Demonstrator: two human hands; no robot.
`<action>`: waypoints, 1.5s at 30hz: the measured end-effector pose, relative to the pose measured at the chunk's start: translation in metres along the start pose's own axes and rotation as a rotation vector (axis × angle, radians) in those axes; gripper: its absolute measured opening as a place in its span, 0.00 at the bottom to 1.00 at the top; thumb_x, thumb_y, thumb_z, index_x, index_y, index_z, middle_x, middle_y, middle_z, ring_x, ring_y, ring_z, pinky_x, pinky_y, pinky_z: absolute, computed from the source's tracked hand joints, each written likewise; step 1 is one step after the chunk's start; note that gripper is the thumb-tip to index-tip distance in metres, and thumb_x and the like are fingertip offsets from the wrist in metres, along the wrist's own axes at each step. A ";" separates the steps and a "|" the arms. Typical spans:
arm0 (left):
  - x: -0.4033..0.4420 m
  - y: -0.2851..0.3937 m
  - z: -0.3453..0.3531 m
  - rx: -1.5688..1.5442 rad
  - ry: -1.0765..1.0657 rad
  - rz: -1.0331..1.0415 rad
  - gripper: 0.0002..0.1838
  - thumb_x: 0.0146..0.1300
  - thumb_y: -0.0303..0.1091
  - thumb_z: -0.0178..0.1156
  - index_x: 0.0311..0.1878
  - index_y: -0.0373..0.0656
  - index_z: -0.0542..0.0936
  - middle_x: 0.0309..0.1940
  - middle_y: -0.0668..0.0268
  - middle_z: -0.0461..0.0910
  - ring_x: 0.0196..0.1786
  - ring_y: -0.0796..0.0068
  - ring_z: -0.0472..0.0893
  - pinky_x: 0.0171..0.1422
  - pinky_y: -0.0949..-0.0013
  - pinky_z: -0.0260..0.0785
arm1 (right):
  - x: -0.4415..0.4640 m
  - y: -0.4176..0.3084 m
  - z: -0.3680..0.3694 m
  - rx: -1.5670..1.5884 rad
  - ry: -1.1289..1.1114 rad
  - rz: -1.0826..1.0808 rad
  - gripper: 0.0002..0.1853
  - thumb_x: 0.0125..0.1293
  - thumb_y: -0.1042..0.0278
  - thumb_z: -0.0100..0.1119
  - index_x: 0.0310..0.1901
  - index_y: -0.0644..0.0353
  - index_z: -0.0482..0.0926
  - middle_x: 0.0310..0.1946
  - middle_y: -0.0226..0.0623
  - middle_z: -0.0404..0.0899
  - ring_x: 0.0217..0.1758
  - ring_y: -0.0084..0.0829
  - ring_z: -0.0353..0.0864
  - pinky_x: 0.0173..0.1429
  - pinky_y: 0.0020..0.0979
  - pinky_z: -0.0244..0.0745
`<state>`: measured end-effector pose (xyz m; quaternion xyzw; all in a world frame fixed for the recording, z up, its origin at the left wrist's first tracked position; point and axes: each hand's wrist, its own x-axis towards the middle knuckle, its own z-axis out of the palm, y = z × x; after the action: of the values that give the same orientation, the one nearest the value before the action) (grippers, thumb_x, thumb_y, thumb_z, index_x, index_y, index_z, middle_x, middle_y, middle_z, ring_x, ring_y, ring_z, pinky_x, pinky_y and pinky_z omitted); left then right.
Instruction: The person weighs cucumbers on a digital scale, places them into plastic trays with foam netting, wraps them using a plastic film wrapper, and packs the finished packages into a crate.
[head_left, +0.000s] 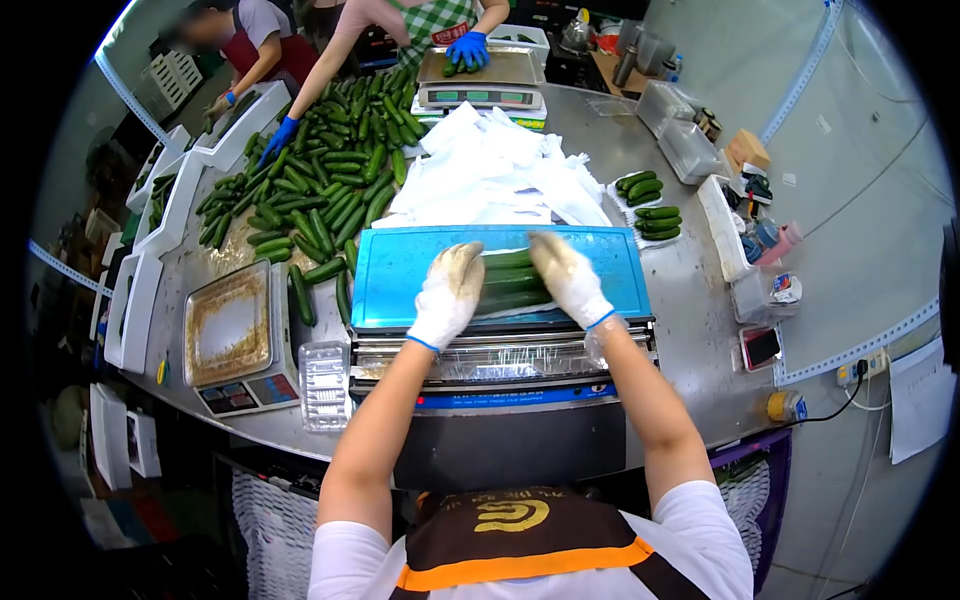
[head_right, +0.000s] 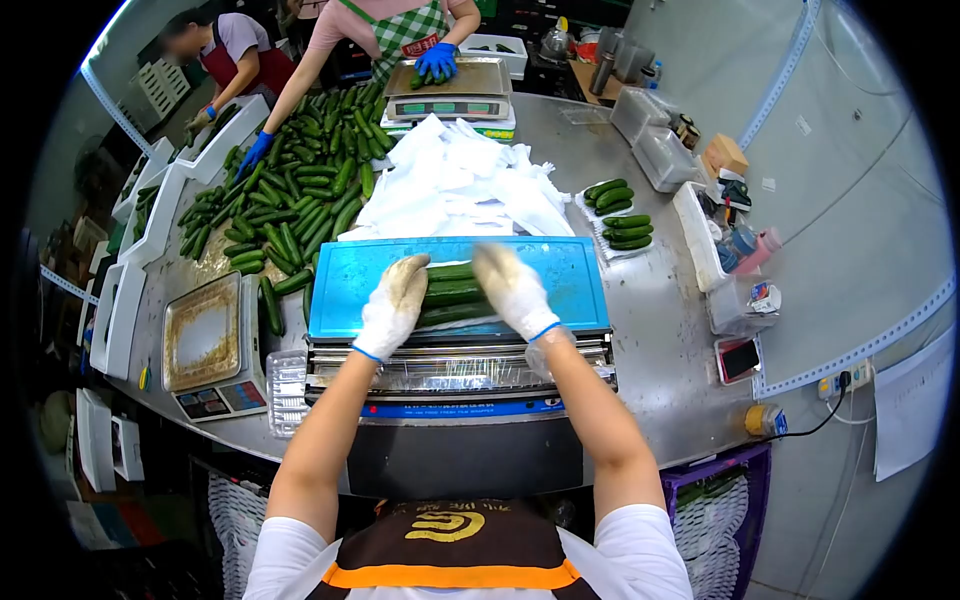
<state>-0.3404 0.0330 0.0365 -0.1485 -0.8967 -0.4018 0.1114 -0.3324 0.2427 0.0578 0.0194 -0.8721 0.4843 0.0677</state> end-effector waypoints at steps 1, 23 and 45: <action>-0.001 -0.003 0.005 -0.020 0.036 0.092 0.17 0.73 0.36 0.50 0.60 0.42 0.76 0.59 0.48 0.77 0.63 0.47 0.75 0.70 0.54 0.65 | -0.003 -0.001 0.001 -0.176 -0.037 -0.206 0.17 0.70 0.58 0.56 0.54 0.56 0.81 0.54 0.46 0.80 0.59 0.48 0.77 0.64 0.40 0.72; -0.083 -0.018 -0.090 0.364 0.201 0.011 0.09 0.61 0.36 0.65 0.38 0.41 0.85 0.33 0.58 0.82 0.40 0.55 0.80 0.44 0.57 0.72 | -0.074 0.028 -0.096 -0.233 0.165 0.079 0.22 0.64 0.63 0.63 0.57 0.63 0.78 0.42 0.45 0.85 0.40 0.37 0.86 0.49 0.35 0.79; -0.161 0.031 -0.115 -1.050 -0.331 -0.675 0.15 0.63 0.36 0.63 0.24 0.39 0.74 0.29 0.62 0.76 0.31 0.72 0.75 0.38 0.70 0.69 | -0.182 -0.003 -0.127 1.076 -0.138 0.896 0.24 0.61 0.78 0.57 0.60 0.72 0.71 0.26 0.28 0.71 0.18 0.15 0.63 0.17 0.18 0.54</action>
<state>-0.1698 -0.0624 0.0816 0.0468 -0.5835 -0.7718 -0.2483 -0.1393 0.3432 0.1013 -0.2803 -0.4375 0.8275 -0.2127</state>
